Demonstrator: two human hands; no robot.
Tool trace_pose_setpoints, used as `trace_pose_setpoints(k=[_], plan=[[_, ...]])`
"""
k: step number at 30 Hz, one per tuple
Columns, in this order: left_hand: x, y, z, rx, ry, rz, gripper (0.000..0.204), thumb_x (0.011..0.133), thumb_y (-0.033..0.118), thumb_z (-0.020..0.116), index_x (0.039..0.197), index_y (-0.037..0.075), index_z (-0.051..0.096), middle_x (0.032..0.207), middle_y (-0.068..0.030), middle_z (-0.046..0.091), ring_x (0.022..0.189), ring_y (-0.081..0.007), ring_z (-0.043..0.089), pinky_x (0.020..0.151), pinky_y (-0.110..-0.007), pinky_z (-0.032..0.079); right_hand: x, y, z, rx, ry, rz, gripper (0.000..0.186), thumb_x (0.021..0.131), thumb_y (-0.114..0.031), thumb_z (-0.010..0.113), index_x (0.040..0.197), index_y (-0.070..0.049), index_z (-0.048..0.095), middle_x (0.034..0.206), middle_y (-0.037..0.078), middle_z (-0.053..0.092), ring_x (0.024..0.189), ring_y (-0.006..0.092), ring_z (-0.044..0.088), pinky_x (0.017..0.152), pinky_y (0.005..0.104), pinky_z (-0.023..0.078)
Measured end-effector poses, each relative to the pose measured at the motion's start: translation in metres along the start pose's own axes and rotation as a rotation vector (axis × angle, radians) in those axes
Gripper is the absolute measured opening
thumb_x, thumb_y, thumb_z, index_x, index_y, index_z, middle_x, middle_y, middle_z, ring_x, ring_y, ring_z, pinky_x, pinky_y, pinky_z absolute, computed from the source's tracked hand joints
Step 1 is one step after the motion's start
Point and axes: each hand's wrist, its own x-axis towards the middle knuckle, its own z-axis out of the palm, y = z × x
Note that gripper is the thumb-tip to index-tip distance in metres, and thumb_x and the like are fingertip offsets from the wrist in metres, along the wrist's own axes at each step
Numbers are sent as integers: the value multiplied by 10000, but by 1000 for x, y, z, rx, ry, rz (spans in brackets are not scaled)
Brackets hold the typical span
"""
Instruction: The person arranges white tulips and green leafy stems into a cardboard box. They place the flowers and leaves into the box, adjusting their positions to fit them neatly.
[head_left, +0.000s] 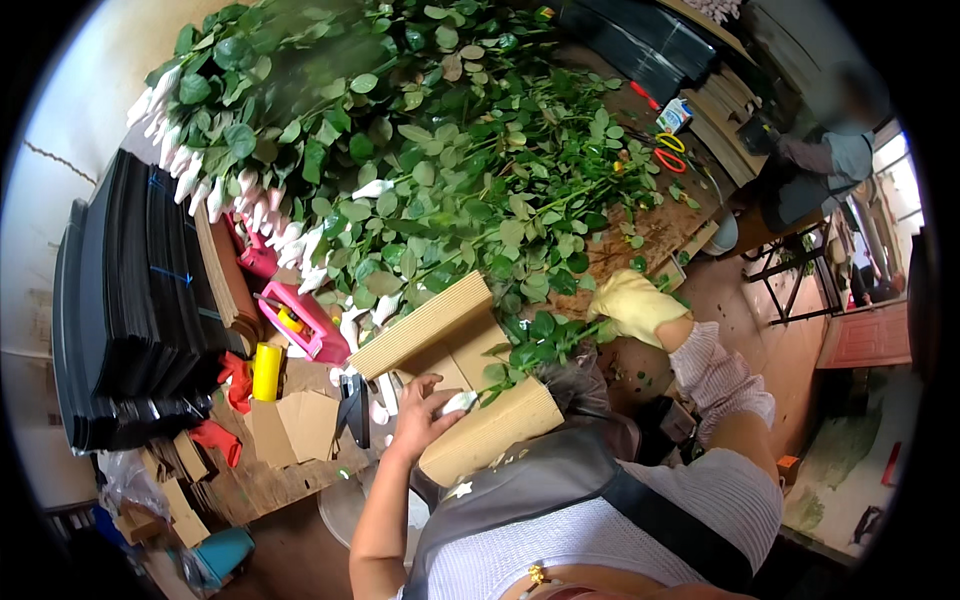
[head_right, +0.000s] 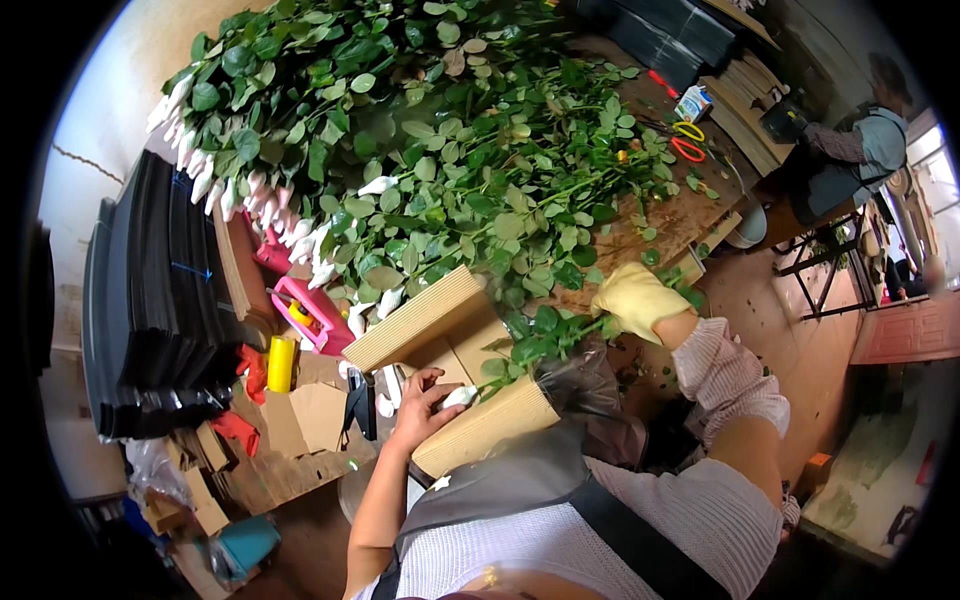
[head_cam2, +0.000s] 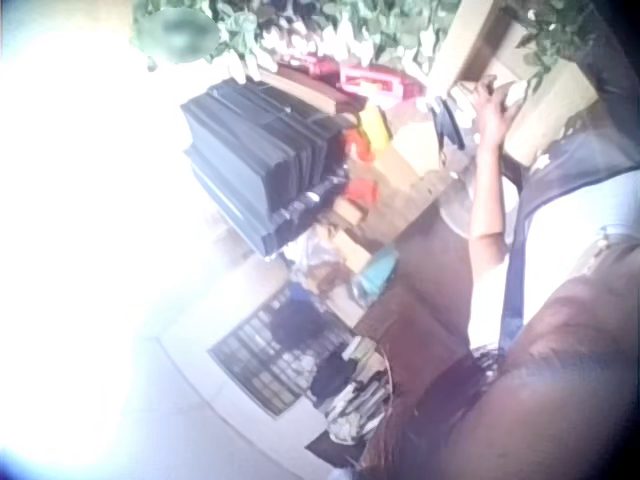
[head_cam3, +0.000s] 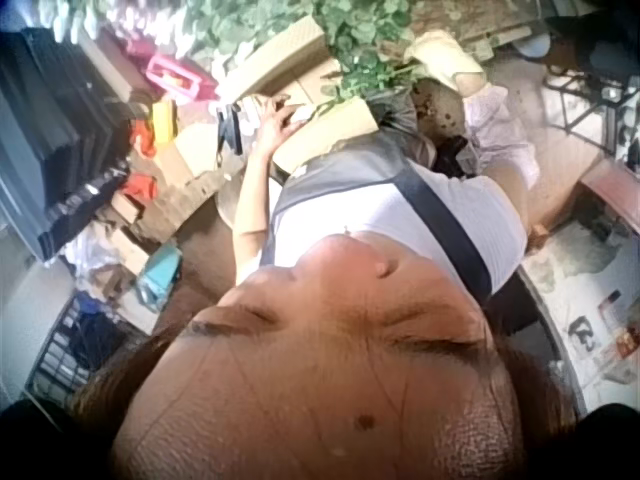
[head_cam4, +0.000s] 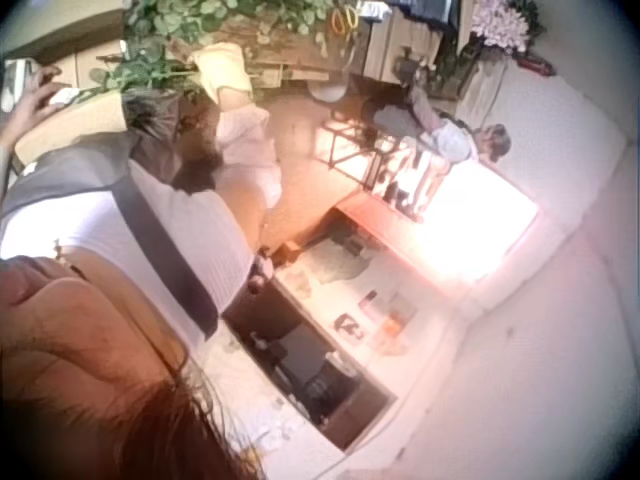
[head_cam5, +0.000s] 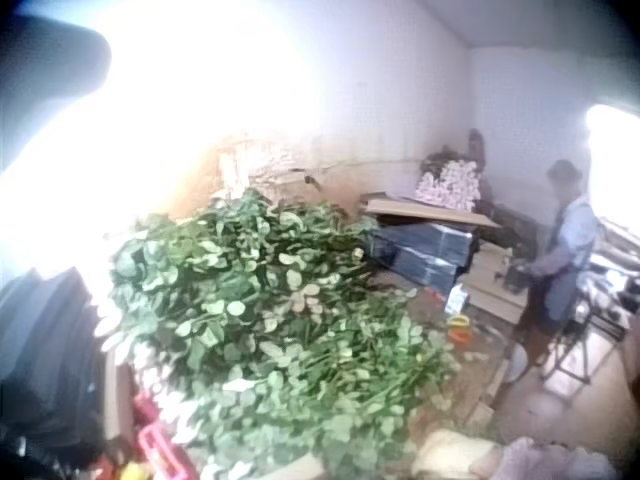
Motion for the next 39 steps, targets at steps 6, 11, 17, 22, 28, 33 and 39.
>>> trace_pose_setpoints(k=[6,11,17,22,28,33,39], plan=[[3,13,-18,25,-107,41,401,809,293,839,1177,167,746,1365,-203,534,1302,-395,487,1103,-502,404,140,-35,-49,-97,606,-18,353,937,-156,665,1285,-95,669,1305,133,672,1185,288,634,1090,416,474],[12,24,-16,17,-94,-21,329,845,300,825,1143,178,761,1332,-190,549,1253,-383,531,1061,-472,465,192,-19,-17,85,603,172,311,956,-139,652,1258,-81,699,1484,111,589,1400,259,518,1255,402,306],[0,-5,-6,-71,-95,-40,288,868,321,830,1120,184,810,1364,-172,535,1332,-349,492,1165,-468,357,68,-71,-136,-26,1090,-266,350,751,54,639,1042,-109,746,1090,84,761,984,296,723,849,424,582],[-2,-29,12,-23,26,-3,1047,696,291,970,1529,33,390,1376,-198,567,1291,-348,554,1101,-430,464,29,-34,-45,201,383,-298,317,776,-18,664,1052,-152,746,900,105,713,849,341,697,713,453,546],[0,9,-3,-218,153,-120,1070,666,293,988,1546,103,411,1297,-138,628,1134,-249,631,938,-356,557,32,-45,49,174,24,-5,167,842,-87,655,987,-110,735,822,146,690,750,385,667,670,485,534],[0,-3,-3,-13,90,126,636,766,219,916,1320,30,667,1247,-135,642,1125,-285,638,871,-348,589,56,-62,34,-122,-81,72,177,840,-138,670,995,-115,753,911,128,714,853,336,702,747,469,559],[-7,-10,10,-76,122,30,602,787,265,883,1299,14,690,1238,-162,692,1104,-348,644,947,-417,521,41,-84,20,-198,-43,135,824,794,-297,751,1551,-182,446,1623,157,411,1494,365,393,1252,455,276]])
